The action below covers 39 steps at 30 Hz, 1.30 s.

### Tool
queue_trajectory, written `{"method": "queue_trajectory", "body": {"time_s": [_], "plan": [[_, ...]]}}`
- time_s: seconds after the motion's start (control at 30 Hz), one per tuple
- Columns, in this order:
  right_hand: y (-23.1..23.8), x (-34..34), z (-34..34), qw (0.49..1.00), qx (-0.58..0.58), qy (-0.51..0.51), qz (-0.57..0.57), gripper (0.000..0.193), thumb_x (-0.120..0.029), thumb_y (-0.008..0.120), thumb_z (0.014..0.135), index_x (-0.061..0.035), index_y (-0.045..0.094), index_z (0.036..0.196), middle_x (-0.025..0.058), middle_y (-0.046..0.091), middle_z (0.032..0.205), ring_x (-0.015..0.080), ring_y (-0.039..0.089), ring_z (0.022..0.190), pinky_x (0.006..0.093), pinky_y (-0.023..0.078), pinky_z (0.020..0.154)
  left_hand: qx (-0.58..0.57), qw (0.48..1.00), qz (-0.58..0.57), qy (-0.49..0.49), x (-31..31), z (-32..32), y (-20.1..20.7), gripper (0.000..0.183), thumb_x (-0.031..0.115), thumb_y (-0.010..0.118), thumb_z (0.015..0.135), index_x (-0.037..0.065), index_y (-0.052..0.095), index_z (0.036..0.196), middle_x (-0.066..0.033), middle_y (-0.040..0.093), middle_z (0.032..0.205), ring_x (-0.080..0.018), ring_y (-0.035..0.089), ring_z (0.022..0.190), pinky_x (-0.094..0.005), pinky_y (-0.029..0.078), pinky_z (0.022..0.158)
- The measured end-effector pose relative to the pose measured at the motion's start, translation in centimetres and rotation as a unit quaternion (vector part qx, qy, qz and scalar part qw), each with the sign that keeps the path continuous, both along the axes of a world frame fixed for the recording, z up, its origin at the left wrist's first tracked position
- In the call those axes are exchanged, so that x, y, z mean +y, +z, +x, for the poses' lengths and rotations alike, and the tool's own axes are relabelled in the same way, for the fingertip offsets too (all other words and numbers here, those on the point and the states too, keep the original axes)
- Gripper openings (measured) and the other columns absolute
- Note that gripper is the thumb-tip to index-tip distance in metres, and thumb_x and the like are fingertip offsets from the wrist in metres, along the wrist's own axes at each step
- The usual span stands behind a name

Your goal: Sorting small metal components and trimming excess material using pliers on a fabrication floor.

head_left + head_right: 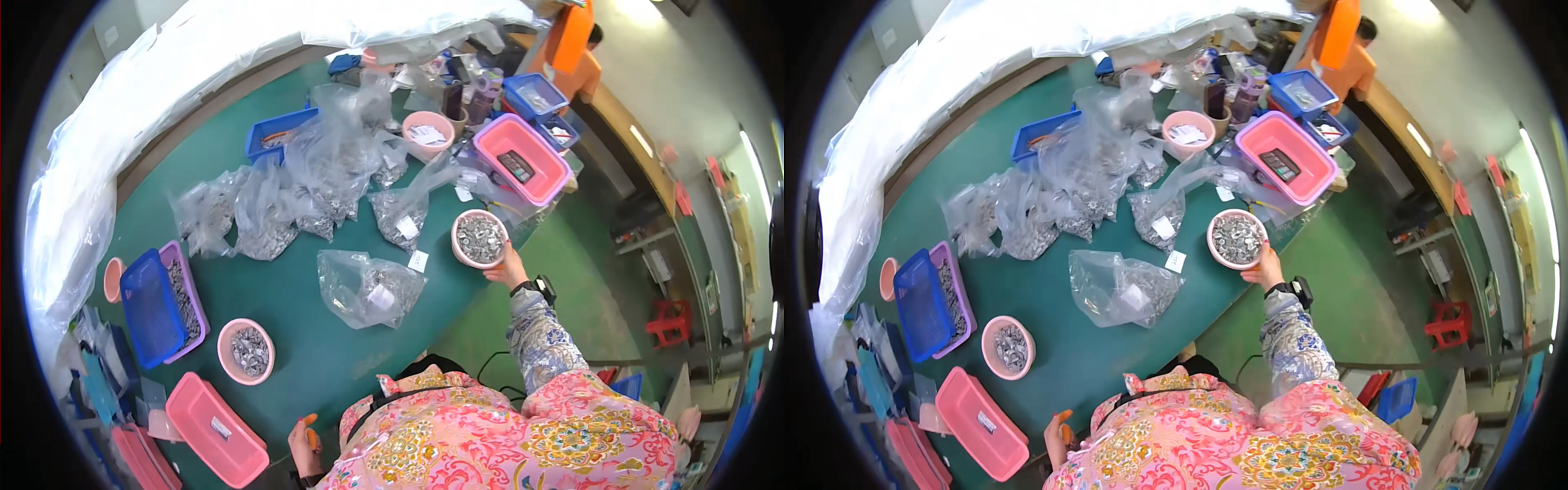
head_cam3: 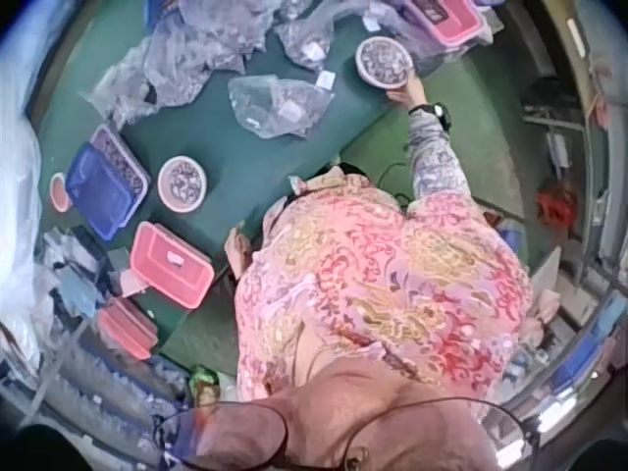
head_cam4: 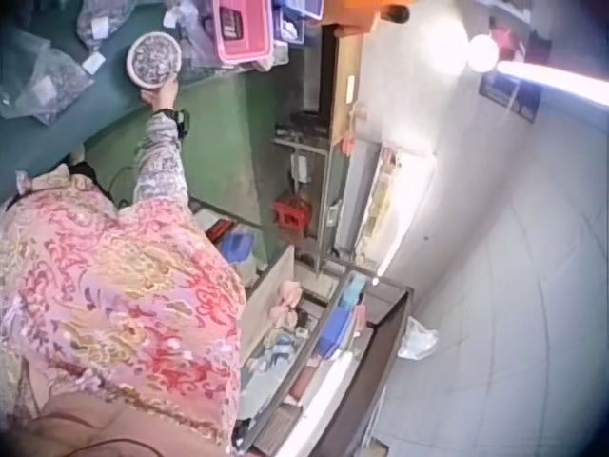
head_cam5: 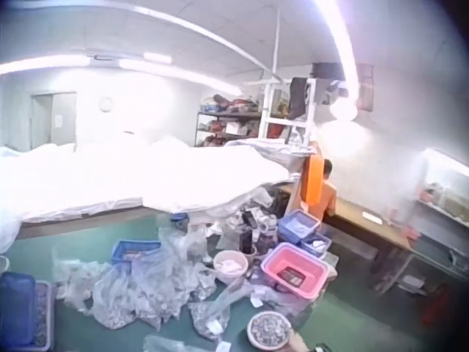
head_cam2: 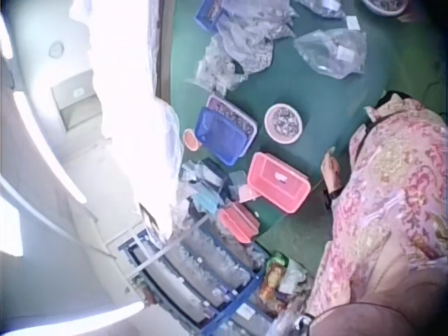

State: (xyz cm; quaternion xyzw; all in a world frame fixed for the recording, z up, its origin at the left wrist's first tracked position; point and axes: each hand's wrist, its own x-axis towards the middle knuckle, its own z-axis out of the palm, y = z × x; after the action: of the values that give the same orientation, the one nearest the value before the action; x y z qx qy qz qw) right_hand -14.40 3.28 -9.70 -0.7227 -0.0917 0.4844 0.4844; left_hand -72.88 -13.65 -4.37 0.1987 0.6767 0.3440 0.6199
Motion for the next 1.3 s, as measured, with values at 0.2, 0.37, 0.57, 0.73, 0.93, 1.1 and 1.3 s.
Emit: {"method": "queue_trajectory", "body": {"time_s": [0.2,0.37,0.57,0.73,0.93,1.1,1.3], "plan": [[-2.4,0.5,3.9,0.987,0.043,0.099,0.123,0.06,-0.055,0.04,0.094,-0.0141,0.04,0.137,0.0102,0.055,0.128,0.0274,0.064,0.101,0.0426,0.058,0.068,0.0,1.0,-0.011,0.028,1.8,7.5,1.5,0.036,0.031,0.052,0.095,0.0,0.066,0.104,0.0081,0.035,0.051,-0.0034,0.031,0.04,-0.0218,0.022,0.038],[-3.2,0.5,5.9,0.989,0.008,0.129,0.069,0.06,-0.056,0.039,0.095,-0.0114,0.04,0.136,0.01,0.061,0.118,0.0252,0.068,0.087,0.0357,0.057,0.057,-0.031,0.996,-0.017,0.088,0.8,10.9,0.0,0.035,0.032,0.053,0.095,0.001,0.067,0.103,0.0083,0.036,0.051,-0.0032,0.031,0.04,-0.0213,0.022,0.039],[-3.8,1.8,7.5,0.984,-0.072,0.157,0.041,0.052,-0.046,0.039,0.098,-0.0075,0.041,0.132,0.0135,0.065,0.104,0.0238,0.068,0.064,0.0286,0.054,0.038,-0.029,0.991,-0.016,0.131,-1.8,11.8,0.3,0.033,0.031,0.054,0.095,0.001,0.067,0.1,0.0076,0.038,0.05,-0.0028,0.03,0.039,-0.0204,0.022,0.038],[-4.6,1.9,7.7,0.978,-0.144,0.13,0.07,0.042,-0.041,0.04,0.099,-0.0035,0.057,0.108,0.0031,0.06,0.066,0.0112,0.047,0.038,0.0232,0.031,0.029,-0.005,0.986,-0.027,0.163,-3.2,11.1,0.3,0.034,0.03,0.053,0.095,0.0,0.067,0.101,0.0079,0.037,0.048,-0.0032,0.029,0.038,-0.0217,0.02,0.037],[-1.6,0.1,5.6,0.984,-0.102,0.087,0.114,0.041,-0.038,0.043,0.099,0.0003,0.057,0.105,0.0071,0.063,0.072,0.0126,0.049,0.038,0.0238,0.032,0.028,0.009,0.987,-0.021,0.159,-5.3,10.0,0.2,0.036,0.031,0.053,0.095,0.0,0.067,0.102,0.0074,0.037,0.048,-0.0035,0.031,0.038,-0.0221,0.022,0.038],[8.7,-1.6,1.5,0.968,-0.114,0.161,0.152,0.036,-0.033,0.04,0.101,-0.0002,0.056,0.102,0.0051,0.061,0.067,0.0105,0.049,0.037,0.022,0.033,0.026,-0.016,0.991,-0.011,0.135,-4.3,8.5,-0.5,0.036,0.031,0.053,0.095,-0.001,0.067,0.1,0.0062,0.041,0.048,-0.004,0.034,0.038,-0.022,0.024,0.038],[19.5,-2.7,-11.6,0.954,-0.1,0.243,0.145,0.039,-0.032,0.038,0.101,0.0028,0.055,0.102,0.0082,0.062,0.066,0.0104,0.05,0.035,0.0205,0.033,0.025,-0.116,0.987,0.012,0.107,0.3,5.6,-2.1,0.03,0.028,0.055,0.095,0.001,0.068,0.099,0.0057,0.04,0.048,-0.0038,0.036,0.039,-0.0212,0.025,0.039]]}}
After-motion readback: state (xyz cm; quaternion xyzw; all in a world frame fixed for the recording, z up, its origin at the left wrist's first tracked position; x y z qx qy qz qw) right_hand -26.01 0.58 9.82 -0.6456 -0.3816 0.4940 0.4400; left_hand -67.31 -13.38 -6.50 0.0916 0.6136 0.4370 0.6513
